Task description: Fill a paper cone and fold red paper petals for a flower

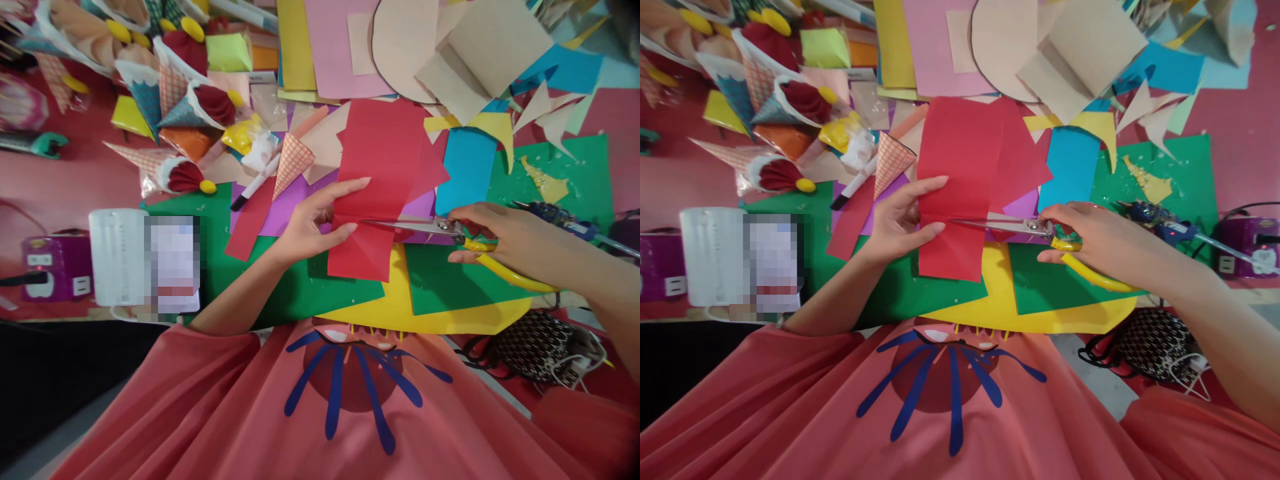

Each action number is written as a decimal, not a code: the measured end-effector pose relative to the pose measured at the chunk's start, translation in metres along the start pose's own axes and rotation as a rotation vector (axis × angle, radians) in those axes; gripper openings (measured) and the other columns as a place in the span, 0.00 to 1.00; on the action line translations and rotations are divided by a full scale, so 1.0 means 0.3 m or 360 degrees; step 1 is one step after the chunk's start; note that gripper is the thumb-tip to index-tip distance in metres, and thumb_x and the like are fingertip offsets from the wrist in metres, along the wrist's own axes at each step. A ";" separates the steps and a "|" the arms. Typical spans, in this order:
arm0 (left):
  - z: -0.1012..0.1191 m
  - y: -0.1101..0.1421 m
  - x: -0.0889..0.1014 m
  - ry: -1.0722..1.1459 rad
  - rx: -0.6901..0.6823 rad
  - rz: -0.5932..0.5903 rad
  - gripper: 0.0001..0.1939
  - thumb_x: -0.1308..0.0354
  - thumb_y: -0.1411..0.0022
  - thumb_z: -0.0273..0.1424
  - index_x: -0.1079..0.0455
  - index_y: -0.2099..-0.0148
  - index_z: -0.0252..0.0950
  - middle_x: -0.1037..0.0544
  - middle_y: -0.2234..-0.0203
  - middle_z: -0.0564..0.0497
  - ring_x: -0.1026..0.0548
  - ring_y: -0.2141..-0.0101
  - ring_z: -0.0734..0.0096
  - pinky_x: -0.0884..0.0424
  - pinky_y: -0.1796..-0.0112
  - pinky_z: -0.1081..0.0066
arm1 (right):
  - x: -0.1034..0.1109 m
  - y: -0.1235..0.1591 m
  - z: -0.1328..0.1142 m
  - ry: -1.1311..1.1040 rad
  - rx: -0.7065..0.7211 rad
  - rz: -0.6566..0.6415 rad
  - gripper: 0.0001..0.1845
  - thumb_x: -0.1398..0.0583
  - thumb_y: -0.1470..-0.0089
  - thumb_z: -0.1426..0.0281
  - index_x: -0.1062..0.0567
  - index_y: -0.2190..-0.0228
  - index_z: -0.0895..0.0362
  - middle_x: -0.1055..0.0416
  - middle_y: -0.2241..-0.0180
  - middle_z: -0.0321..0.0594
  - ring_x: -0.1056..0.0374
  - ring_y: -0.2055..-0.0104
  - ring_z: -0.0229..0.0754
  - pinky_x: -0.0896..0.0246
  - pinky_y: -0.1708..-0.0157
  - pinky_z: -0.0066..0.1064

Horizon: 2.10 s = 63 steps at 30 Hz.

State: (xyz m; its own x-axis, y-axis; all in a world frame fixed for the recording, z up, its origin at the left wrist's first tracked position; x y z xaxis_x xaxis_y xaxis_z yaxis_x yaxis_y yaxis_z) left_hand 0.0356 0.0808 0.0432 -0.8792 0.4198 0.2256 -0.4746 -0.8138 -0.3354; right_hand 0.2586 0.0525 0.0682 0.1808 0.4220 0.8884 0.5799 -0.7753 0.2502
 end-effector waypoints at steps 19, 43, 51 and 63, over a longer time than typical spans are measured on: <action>-0.023 0.011 -0.004 -0.0012 0.0042 0.0008 0.30 0.40 0.39 0.45 0.41 0.36 0.55 0.32 0.39 0.53 0.25 0.49 0.54 0.19 0.58 0.57 | -0.001 -0.002 0.019 0.0008 -0.0115 -0.0076 0.36 0.47 0.50 0.39 0.28 0.53 0.52 0.26 0.68 0.41 0.30 0.69 0.45 0.38 0.71 0.33; -0.022 0.011 -0.021 0.0006 0.0097 -0.0062 0.31 0.41 0.38 0.45 0.44 0.35 0.56 0.35 0.37 0.53 0.23 0.51 0.57 0.18 0.62 0.62 | -0.001 -0.009 0.006 0.0041 -0.0101 -0.0124 0.37 0.48 0.48 0.39 0.27 0.52 0.54 0.25 0.69 0.44 0.31 0.71 0.44 0.40 0.72 0.33; -0.020 0.014 -0.029 0.0021 0.0110 -0.0061 0.32 0.42 0.38 0.47 0.44 0.35 0.55 0.35 0.37 0.52 0.23 0.51 0.57 0.18 0.60 0.60 | -0.009 -0.032 -0.018 -0.0009 -0.0055 -0.0133 0.37 0.48 0.49 0.39 0.27 0.53 0.55 0.26 0.70 0.43 0.32 0.73 0.43 0.41 0.73 0.32; -0.023 0.011 -0.031 -0.0005 0.0116 -0.0066 0.31 0.42 0.38 0.46 0.43 0.35 0.54 0.34 0.37 0.52 0.25 0.49 0.55 0.19 0.59 0.60 | -0.008 -0.028 0.001 -0.0001 -0.0075 -0.0112 0.37 0.47 0.50 0.38 0.26 0.54 0.55 0.31 0.76 0.37 0.34 0.76 0.40 0.43 0.75 0.29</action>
State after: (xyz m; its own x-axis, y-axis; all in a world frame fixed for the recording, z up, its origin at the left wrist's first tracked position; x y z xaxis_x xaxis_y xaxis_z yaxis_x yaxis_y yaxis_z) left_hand 0.0418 0.0770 0.0337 -0.8587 0.4522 0.2409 -0.5059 -0.8230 -0.2583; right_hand 0.2536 0.0583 0.0639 0.1416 0.4768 0.8676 0.5530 -0.7650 0.3301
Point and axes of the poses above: each hand's wrist, its own y-axis away from the middle knuckle, its own x-axis out of the back of the hand, z = x × y, the point moved 9 cm from there along -y, towards the middle knuckle
